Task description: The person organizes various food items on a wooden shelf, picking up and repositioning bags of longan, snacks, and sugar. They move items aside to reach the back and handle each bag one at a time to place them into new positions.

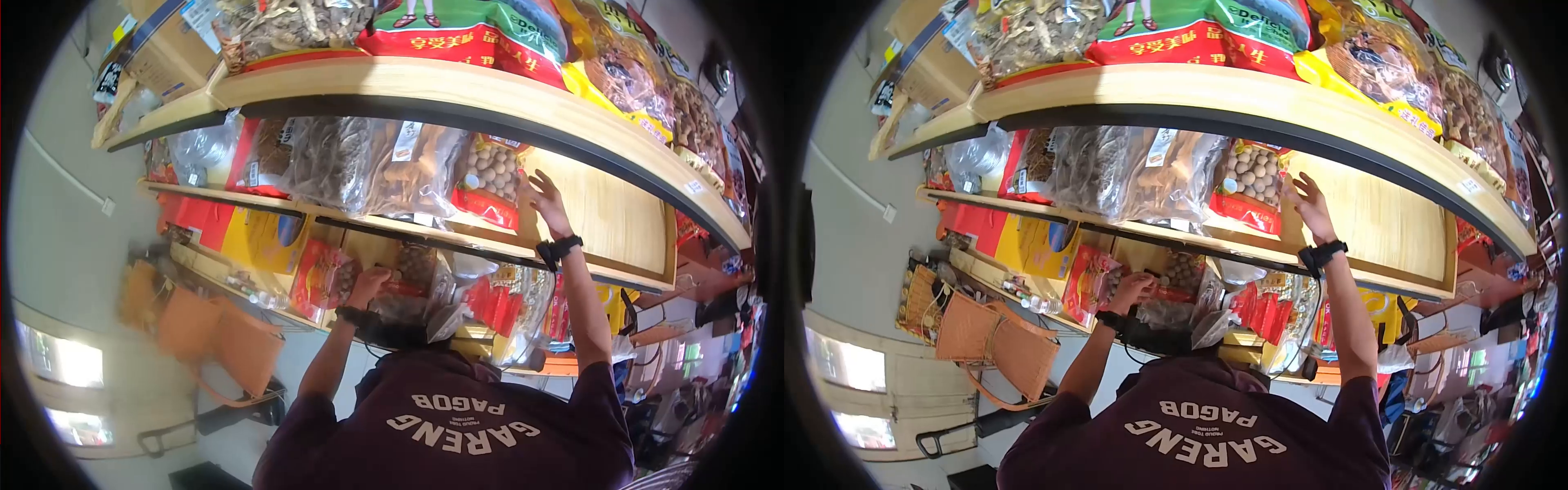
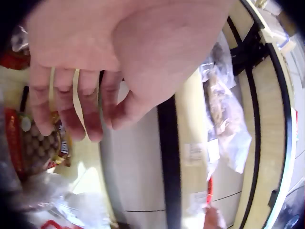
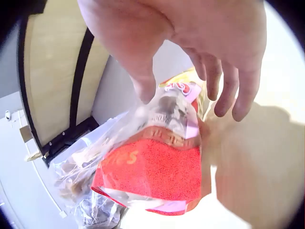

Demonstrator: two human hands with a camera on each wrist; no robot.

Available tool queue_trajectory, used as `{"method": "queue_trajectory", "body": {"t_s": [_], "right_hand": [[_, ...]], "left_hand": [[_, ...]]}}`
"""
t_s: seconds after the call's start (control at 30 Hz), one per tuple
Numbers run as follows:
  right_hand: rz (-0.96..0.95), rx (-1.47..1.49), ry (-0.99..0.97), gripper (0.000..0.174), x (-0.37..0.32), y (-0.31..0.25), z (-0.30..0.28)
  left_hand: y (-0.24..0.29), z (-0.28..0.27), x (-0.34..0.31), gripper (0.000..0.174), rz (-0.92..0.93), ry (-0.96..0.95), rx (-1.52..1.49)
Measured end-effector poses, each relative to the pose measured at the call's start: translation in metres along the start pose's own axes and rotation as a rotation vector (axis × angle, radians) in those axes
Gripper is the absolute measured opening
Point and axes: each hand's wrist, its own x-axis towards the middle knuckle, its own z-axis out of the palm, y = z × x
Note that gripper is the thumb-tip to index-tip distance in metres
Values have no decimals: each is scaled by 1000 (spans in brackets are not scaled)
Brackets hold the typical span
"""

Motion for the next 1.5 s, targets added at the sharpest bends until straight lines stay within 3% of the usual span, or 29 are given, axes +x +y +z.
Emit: {"method": "queue_trajectory", "body": {"t_s": [0.13, 0.17, 0.27, 0.37, 0.4, 0.43, 0.47, 0.5, 0.57, 0.67, 0.77, 0.87, 0.9, 1.0, 1.03, 1.13, 1.37, 1.5], "right_hand": [[-213, 31, 141, 54, -71, 4, -8], [-192, 65, 177, 48, -99, 1, -7], [-100, 190, 232, 25, -178, 17, -6], [-73, 129, 226, 11, -240, 59, -5], [-39, 114, 216, 9, -258, 79, -7], [42, 180, 265, 10, -277, 93, -3], [120, 247, 315, 11, -292, 105, 2], [194, 217, 332, 11, -306, 113, 5], [293, 92, 292, 15, -324, 124, 8], [315, 292, 182, 17, -335, 121, 21], [386, 140, 146, 18, -342, 122, 33], [424, 62, 116, 20, -349, 121, 45], [484, -20, 95, 23, -348, 109, 49], [510, 20, 54, 27, -353, 112, 59], [518, -5, 13, 31, -352, 113, 60], [598, -56, -59, 32, -342, 104, 63], [450, 51, -130, 34, -320, 132, 66], [361, -10, -165, 29, -303, 136, 75]], "left_hand": [[-35, -12, 44, 20, 79, -26, 126], [-40, -9, 50, 22, 73, -53, 74], [-113, -24, 119, 25, 355, 94, 492], [-110, -27, 143, 30, 416, -115, 769], [-120, -31, 158, 33, 475, -76, 902], [-132, -30, 174, 36, 537, -37, 1031], [-122, -19, 164, 47, 311, 91, 766], [-104, -10, 156, 63, 138, 118, 699], [-95, -1, 155, 77, 143, 172, 693], [-85, 7, 162, 85, 54, 125, 641], [-71, 15, 160, 92, -4, 31, 642], [-114, -1, 195, 73, -36, 96, 611], [-106, -2, 188, 81, -56, -13, 490], [-106, -6, 198, 105, -3, 33, 690], [-101, -6, 199, 106, -83, -44, 660], [-103, -2, 210, 98, 107, -146, 735], [-109, 12, 204, 72, 298, -32, 707], [-87, 7, 186, 71, 338, 6, 646]]}}
